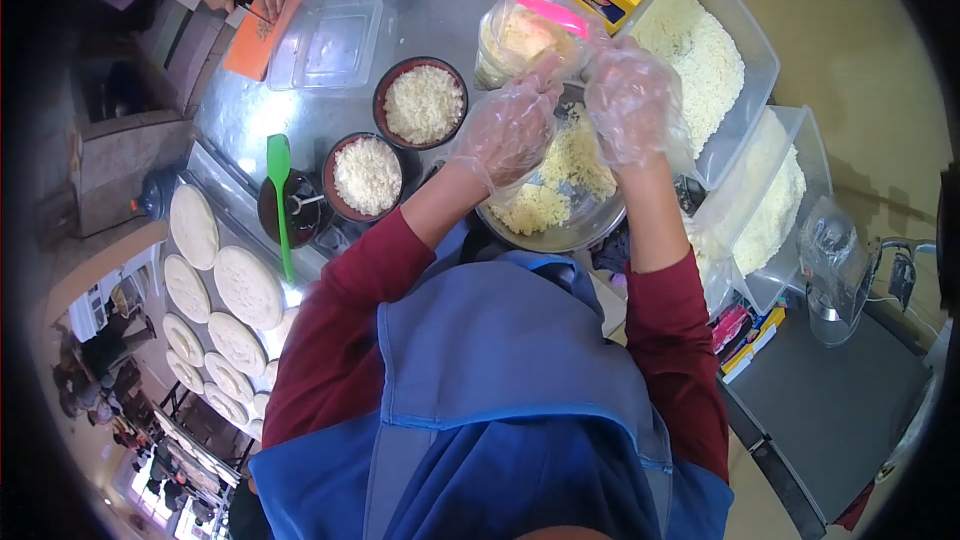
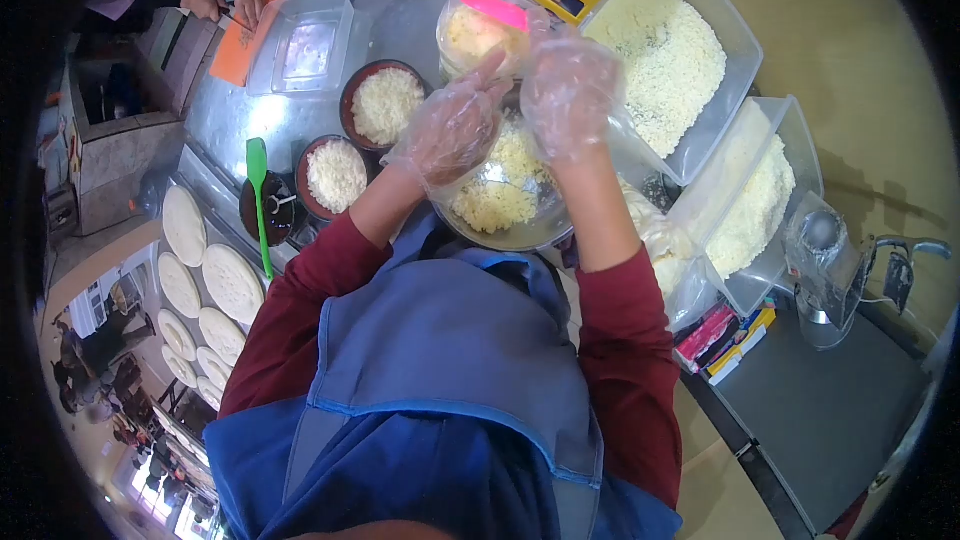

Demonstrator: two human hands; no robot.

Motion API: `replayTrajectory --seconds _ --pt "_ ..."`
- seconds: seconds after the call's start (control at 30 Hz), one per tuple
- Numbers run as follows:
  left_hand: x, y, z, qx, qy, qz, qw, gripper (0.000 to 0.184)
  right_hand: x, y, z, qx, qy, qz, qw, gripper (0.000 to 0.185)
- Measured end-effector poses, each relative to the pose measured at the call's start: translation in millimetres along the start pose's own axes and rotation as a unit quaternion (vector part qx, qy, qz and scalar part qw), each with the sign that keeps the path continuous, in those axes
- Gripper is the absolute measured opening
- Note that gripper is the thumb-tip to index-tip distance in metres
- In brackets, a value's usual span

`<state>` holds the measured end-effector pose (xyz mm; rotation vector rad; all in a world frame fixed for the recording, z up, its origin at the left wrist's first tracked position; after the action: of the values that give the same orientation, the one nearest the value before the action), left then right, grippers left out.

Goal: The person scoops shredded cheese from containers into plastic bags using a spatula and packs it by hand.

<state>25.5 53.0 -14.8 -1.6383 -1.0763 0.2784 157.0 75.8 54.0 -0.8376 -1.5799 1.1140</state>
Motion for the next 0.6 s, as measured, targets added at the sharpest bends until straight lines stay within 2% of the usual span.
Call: replayTrajectory --seconds 0.03,0.1,0.17,0.2,0.27,0.3,0.37,0.4,0.43,0.47,0.5,0.53,0.57,0.6 --pt "0 -5 -3 0.000 0.000 0.000 1.000 0.035 -7 -8 -5 0.010 0.010 -0.012 1.000 0.033" --pt "-1 -19 -7 -0.124 -0.093 0.036 0.987 0.032 -26 -33 -12 0.022 0.020 -0.021 0.999 0.035" --pt "-3 -47 -14 -0.147 -0.115 0.031 0.982 0.031 -51 -56 -24 0.106 0.112 0.043 0.987 0.039" --pt "-8 -57 -15 -0.168 -0.135 0.022 0.976 0.030 -66 -51 -31 0.106 0.115 0.045 0.987 0.039" --pt "-24 -64 -8 -0.166 -0.148 -0.002 0.975 0.024 -109 -15 -38 -0.121 0.071 0.212 0.967 0.037" --pt "-37 -61 0 -0.142 -0.174 0.028 0.974 0.023 -122 -3 -36 -0.120 0.074 0.211 0.967 0.037" --pt "-60 -53 9 -0.116 -0.197 0.057 0.972 0.022 -139 15 -28 -0.125 0.026 0.128 0.984 0.022" --pt "-75 -45 13 -0.082 -0.241 0.083 0.963 0.024 -145 25 -24 -0.124 0.028 0.128 0.984 0.022" --pt "-88 -37 17 -0.047 -0.284 0.108 0.952 0.028 -147 38 -20 -0.107 0.058 0.169 0.978 0.019" --pt "-98 -28 18 -0.046 -0.282 0.108 0.952 0.028 -150 47 -16 -0.090 0.086 0.211 0.970 0.018" --pt "-110 -16 21 -0.110 -0.323 0.140 0.930 0.033 -153 47 -7 -0.089 0.087 0.210 0.970 0.018" --pt "-117 -8 22 -0.173 -0.361 0.170 0.900 0.038 -158 52 5 -0.007 0.067 0.307 0.949 0.027" --pt "-121 -2 19 -0.171 -0.361 0.171 0.901 0.038 -168 56 14 0.075 0.047 0.401 0.912 0.039" --pt "-126 10 16 -0.334 -0.495 0.181 0.781 0.039 -181 68 16 0.075 0.048 0.399 0.913 0.039"
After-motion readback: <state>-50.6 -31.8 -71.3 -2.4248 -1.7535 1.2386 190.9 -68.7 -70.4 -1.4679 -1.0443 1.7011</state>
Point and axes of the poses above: each hand's wrist, its own x-axis towards the middle knuckle, its own y-axis out of the palm, z = x × y, the point moved 3 cm from there along x, towards the middle knuckle, and after that the axes turned 3 degrees about -y, right-handed, at the moved point
